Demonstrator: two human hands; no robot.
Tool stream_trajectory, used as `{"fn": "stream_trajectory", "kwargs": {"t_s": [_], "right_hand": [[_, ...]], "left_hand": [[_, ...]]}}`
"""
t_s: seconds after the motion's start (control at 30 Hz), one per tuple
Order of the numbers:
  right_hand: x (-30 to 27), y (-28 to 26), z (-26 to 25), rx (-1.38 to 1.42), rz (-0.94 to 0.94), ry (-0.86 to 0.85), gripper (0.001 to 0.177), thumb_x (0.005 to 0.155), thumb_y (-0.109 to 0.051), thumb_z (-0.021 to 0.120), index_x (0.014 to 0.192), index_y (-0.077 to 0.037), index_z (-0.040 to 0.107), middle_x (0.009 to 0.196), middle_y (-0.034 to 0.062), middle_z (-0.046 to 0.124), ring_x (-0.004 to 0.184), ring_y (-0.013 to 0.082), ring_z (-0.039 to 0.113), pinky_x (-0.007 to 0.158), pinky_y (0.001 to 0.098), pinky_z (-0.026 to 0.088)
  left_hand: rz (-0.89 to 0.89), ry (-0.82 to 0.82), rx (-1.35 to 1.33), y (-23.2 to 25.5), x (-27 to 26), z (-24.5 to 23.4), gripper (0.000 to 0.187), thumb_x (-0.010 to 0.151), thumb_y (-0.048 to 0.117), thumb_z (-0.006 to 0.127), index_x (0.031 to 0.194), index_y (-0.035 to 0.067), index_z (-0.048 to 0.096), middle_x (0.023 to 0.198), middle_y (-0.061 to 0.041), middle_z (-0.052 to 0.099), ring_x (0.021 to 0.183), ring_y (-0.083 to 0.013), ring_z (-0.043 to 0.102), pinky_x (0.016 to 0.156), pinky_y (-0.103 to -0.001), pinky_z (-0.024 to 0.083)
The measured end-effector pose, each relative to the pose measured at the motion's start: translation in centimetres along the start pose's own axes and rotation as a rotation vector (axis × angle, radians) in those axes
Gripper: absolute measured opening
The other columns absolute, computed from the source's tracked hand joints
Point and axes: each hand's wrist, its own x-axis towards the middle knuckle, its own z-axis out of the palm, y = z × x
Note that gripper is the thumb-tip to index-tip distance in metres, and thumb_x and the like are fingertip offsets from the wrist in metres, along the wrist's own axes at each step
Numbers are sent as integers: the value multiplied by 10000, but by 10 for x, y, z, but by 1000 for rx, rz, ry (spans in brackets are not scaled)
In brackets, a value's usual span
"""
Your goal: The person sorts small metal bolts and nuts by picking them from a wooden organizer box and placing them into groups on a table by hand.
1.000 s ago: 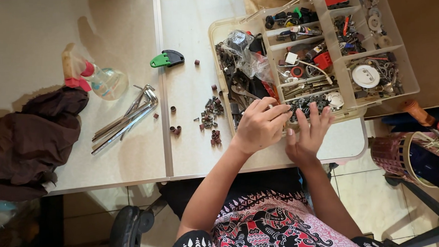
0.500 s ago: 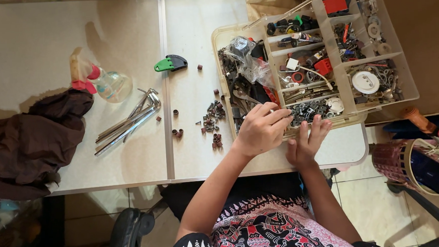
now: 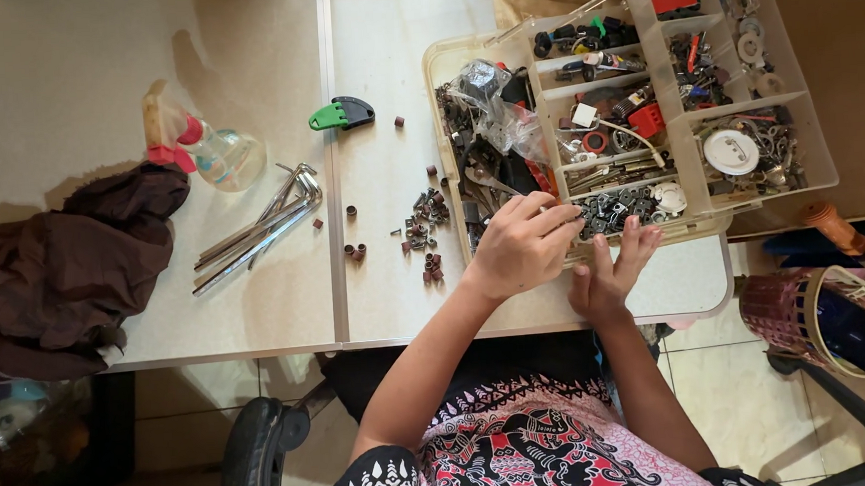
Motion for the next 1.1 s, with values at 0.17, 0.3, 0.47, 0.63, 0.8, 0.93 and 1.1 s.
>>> {"fn": "stream_trajectory", "kwargs": {"t_s": [0.17, 0.3, 0.47, 0.63, 0.8, 0.93, 1.1], "right_hand": [[-2, 0, -1, 8, 7, -7, 473, 1128, -299, 396, 1578, -153, 383, 1695, 266, 194, 1595, 496, 74, 1262, 733, 63], [-2, 1, -1, 12, 7, -7, 463, 1131, -290, 404, 1575, -160, 389, 1697, 254, 199, 1597, 493, 83, 1267, 728, 72], [-3, 0, -1, 18, 0, -1, 466, 1129, -281, 409, 1572, -136, 399, 1692, 261, 206, 1592, 500, 84, 1265, 737, 79], [-1, -1, 0, 35, -5, 13, 454, 1134, -284, 419, 1555, -113, 419, 1678, 274, 233, 1596, 498, 114, 1269, 736, 96], [-2, 1, 0, 57, -11, 12, 450, 1137, -286, 420, 1543, -94, 430, 1673, 271, 245, 1592, 481, 109, 1284, 732, 94], [0, 2, 1, 60, -10, 6, 460, 1135, -293, 415, 1554, -105, 425, 1681, 253, 234, 1596, 470, 113, 1290, 720, 87], [-2, 2, -2, 52, -3, -19, 468, 1146, -308, 399, 1574, -120, 403, 1699, 234, 198, 1607, 465, 92, 1303, 708, 81]], "left_hand": [[22, 1, 19, 0, -1, 1, 186, 815, 70, 692, 989, 42, 752, 1103, -54, 713, 1047, -235, 653, 879, -371, 537], [52, -1, 52, 2, 0, -1, 198, 811, 66, 696, 999, 30, 748, 1110, -53, 713, 1064, -235, 654, 887, -371, 540], [65, -3, 73, 5, -1, -10, 159, 796, 66, 701, 951, 44, 734, 1097, -49, 700, 1081, -254, 648, 899, -382, 538], [63, 74, 40, 5, -26, -35, 131, 778, 20, 681, 904, 17, 715, 1022, -82, 707, 979, -268, 660, 831, -382, 563], [-87, 247, 58, -4, -72, -58, 111, 746, -65, 649, 810, 19, 686, 872, -97, 699, 802, -263, 670, 737, -372, 592], [-260, 314, 95, -11, -102, -79, 165, 737, -101, 669, 805, 46, 694, 887, -65, 708, 837, -269, 658, 703, -361, 558], [-499, 269, 246, -21, -122, -84, 268, 760, -83, 703, 944, 104, 763, 993, -58, 731, 943, -274, 642, 691, -339, 551]]}}
